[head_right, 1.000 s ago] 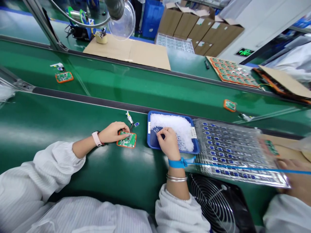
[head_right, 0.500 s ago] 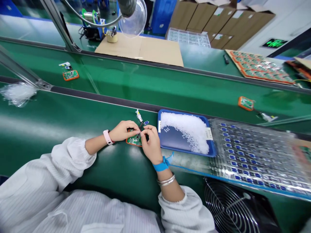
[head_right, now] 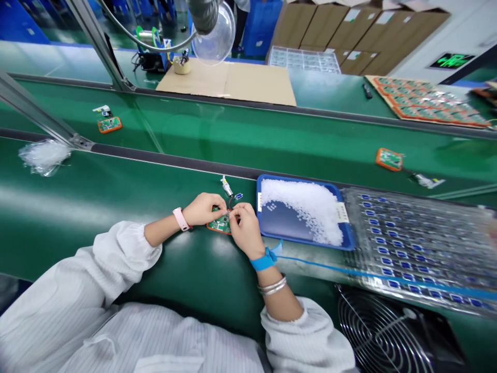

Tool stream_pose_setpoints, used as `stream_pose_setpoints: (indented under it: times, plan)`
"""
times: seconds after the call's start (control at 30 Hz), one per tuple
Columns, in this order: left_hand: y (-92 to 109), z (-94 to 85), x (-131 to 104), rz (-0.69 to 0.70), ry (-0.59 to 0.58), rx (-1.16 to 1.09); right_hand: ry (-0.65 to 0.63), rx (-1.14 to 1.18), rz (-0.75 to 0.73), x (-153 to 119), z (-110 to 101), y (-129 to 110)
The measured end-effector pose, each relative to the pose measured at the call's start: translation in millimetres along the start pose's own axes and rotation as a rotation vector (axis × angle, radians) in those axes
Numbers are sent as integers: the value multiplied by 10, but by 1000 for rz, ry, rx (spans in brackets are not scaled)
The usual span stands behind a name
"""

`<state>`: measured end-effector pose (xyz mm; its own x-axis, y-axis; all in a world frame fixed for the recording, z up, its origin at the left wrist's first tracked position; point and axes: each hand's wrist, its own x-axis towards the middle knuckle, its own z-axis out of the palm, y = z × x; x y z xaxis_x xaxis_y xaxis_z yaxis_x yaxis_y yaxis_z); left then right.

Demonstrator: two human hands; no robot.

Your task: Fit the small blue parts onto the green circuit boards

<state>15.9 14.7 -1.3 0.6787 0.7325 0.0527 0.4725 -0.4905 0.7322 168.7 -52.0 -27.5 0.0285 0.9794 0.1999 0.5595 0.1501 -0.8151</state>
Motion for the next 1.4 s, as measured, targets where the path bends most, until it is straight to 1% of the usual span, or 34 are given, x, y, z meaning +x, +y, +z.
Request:
stream_pose_setpoints:
  times: [0.07, 0.17, 0.23, 0.33, 0.4, 0.43, 0.47, 0.53, 0.57, 0.6, 0.63, 0.67, 0.7, 0.77, 0.8, 0.83, 0.87, 0.9, 0.97, 1.0, 1.03, 1.1, 1.2, 1.27, 1.33, 1.4]
  plan:
    - [9, -19, 10, -16, -10, 9, -3, -17, 9, 6, 17, -1]
    - [11, -38, -62, -5, 47, 66, 27, -35, 0, -5, 22, -80]
    - [-1, -35, -166, 68, 70, 131, 60, -48, -56, -15, -28, -158]
    - [-37, -18, -314, 241, -2, 253, 157, -102, -156, -5, -225, -180]
    - [-45, -43, -337, 280, -51, 305, 271, -165, -171, 27, -425, -74]
    - [-41, -81, -313, 260, -65, 294, 327, -201, -158, 48, -533, 13]
    - [-33, -141, -264, 220, -74, 245, 360, -241, -137, 70, -639, 116]
    - [-23, -322, -87, 105, -58, 29, 385, -321, -92, 108, -824, 341]
    - [-29, -436, 35, 46, -31, -116, 383, -358, -81, 121, -897, 449]
    - [-46, -559, 172, 4, 22, -257, 378, -390, -76, 130, -955, 549]
    - [-74, -684, 318, -22, 89, -359, 377, -416, -76, 138, -998, 640]
    - [-116, -803, 465, -28, 188, -403, 380, -438, -80, 145, -1028, 720]
    - [-170, -911, 607, -13, 319, -386, 386, -455, -89, 155, -1045, 791]
    - [-324, -1077, 851, 50, 563, -242, 413, -479, -110, 182, -1051, 904]
    - [-425, -1131, 946, 81, 642, -149, 422, -482, -124, 197, -1044, 944]
    - [-540, -1166, 1021, 99, 673, -60, 424, -485, -142, 212, -1035, 971]
    - [-666, -1185, 1074, 100, 656, 25, 417, -486, -161, 223, -1024, 984]
    - [-796, -1189, 1108, 78, 609, 112, 404, -486, -179, 230, -1014, 982]
    - [-1043, -1177, 1122, 15, 477, 270, 373, -485, -196, 228, -1003, 946]
    - [-1146, -1169, 1108, -6, 439, 301, 360, -484, -192, 221, -1005, 918]
    - [-1228, -1166, 1085, -21, 416, 319, 356, -484, -181, 212, -1014, 890]
    - [-1322, -1173, 1021, -36, 417, 321, 368, -502, -162, 188, -1062, 846]
    - [-1319, -1179, 907, -35, 497, 359, 451, -563, -136, 142, -1223, 841]
    - [-1265, -1135, 817, 2, 554, 452, 519, -604, -96, 99, -1365, 873]
    - [-1197, -1043, 709, 55, 537, 526, 557, -630, -42, 53, -1490, 913]
    - [-1118, -920, 577, 97, 463, 553, 534, -633, -5, 15, -1558, 939]
